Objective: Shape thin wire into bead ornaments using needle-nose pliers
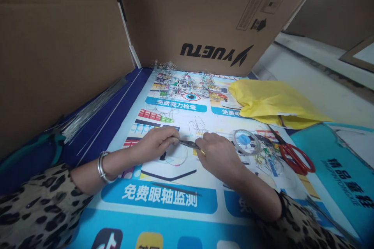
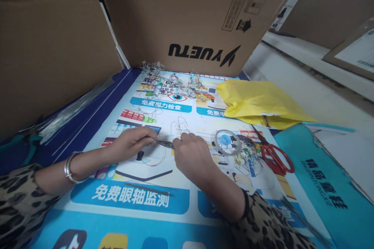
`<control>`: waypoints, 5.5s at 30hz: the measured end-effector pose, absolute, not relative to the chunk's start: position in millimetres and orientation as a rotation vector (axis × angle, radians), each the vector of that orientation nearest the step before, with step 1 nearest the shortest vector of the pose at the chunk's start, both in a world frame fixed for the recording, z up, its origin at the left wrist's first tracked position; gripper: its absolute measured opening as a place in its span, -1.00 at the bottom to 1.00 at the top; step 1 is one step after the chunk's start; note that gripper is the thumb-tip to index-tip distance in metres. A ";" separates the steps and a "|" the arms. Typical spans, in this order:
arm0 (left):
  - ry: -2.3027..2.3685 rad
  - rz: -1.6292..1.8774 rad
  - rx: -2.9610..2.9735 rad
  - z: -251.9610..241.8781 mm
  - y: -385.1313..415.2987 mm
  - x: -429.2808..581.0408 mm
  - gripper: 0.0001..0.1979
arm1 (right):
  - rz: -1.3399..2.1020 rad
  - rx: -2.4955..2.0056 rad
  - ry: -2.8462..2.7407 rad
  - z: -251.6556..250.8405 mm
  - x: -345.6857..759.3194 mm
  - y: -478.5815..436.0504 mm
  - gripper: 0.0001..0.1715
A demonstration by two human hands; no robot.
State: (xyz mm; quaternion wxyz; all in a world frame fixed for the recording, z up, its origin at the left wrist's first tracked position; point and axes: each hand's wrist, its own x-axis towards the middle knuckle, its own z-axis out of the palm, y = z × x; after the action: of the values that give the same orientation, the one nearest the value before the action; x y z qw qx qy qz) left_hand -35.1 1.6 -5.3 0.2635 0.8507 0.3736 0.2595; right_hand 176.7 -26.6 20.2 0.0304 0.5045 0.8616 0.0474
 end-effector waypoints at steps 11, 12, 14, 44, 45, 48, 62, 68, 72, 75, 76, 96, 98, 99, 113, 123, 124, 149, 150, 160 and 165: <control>0.981 0.745 2.272 -7.5 1.7 -34.7 -0.84 | 0.142 1.547 2.693 19.4 178.2 -27.9 -0.82; 0.978 0.747 2.268 -7.3 1.6 -34.7 -0.84 | 0.142 1.548 2.694 19.2 178.2 -28.2 -0.82; 0.974 0.746 2.265 -6.8 1.4 -34.7 -0.84 | 0.141 1.550 2.694 18.9 178.1 -28.6 -0.81; 1.010 0.726 2.294 -6.9 0.3 -34.8 -0.87 | 0.153 1.556 2.685 15.1 176.2 -29.5 -0.87; 1.006 0.727 2.295 -7.2 0.5 -34.9 -0.87 | 0.152 1.555 2.684 15.5 176.0 -29.5 -0.87; 1.010 0.724 2.301 -7.8 1.1 -34.8 -0.87 | 0.147 1.554 2.685 16.0 175.5 -29.4 -0.87; 1.091 0.770 2.276 -6.6 -1.2 -33.1 -0.90 | 0.148 1.592 2.693 15.0 176.5 -31.7 -0.86; 1.112 0.769 2.266 -4.9 -1.7 -31.8 -0.91 | 0.160 1.601 2.690 14.1 175.3 -31.1 -0.86; 1.121 0.769 2.263 -5.8 -1.9 -31.7 -0.91 | 0.151 1.592 2.684 14.8 174.5 -30.5 -0.85; 1.133 0.767 2.256 -6.3 -2.1 -31.9 -0.91 | 0.141 1.583 2.677 16.0 173.9 -30.4 -0.84; 1.136 0.767 2.252 -6.3 -2.1 -31.9 -0.91 | 0.138 1.578 2.678 16.3 173.7 -30.5 -0.83; 1.089 0.711 2.283 -5.2 -1.9 -32.9 -0.89 | 0.120 1.564 2.690 18.9 174.6 -29.0 -0.84; 1.082 0.704 2.290 -5.8 -1.7 -33.4 -0.89 | 0.123 1.560 2.691 19.0 174.9 -28.6 -0.83; 1.081 0.701 2.293 -6.0 -1.7 -33.5 -0.89 | 0.123 1.557 2.691 19.1 175.1 -28.4 -0.83; 1.079 0.696 2.280 -5.2 -1.9 -32.6 -0.89 | 0.141 1.535 2.708 20.5 176.8 -27.2 -0.85; 1.010 0.700 2.276 -3.6 0.4 -34.1 -0.85 | 0.116 1.501 2.711 19.7 178.9 -24.3 -0.80; 0.999 0.700 2.277 -3.5 0.6 -34.3 -0.85 | 0.111 1.498 2.715 19.7 179.1 -24.3 -0.80; 0.897 0.660 2.296 -4.5 1.9 -36.5 -0.86 | 0.139 1.489 2.751 16.3 180.0 -24.4 -0.84; 0.894 0.662 2.296 -4.4 2.1 -36.3 -0.86 | 0.141 1.488 2.753 16.1 180.0 -24.5 -0.85; 0.884 0.649 2.302 -5.6 2.5 -36.3 -0.86 | 0.147 1.494 2.760 15.8 180.2 -23.7 -0.87; 0.882 0.648 2.306 -5.0 2.6 -36.6 -0.85 | 0.146 1.490 2.760 16.0 179.7 -24.2 -0.88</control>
State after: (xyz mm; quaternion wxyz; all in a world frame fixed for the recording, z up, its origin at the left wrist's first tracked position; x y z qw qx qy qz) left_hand -36.6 2.6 -5.0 0.2905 0.8644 0.3306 0.2430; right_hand 179.7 -24.2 16.0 0.0006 0.4746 0.8790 0.0466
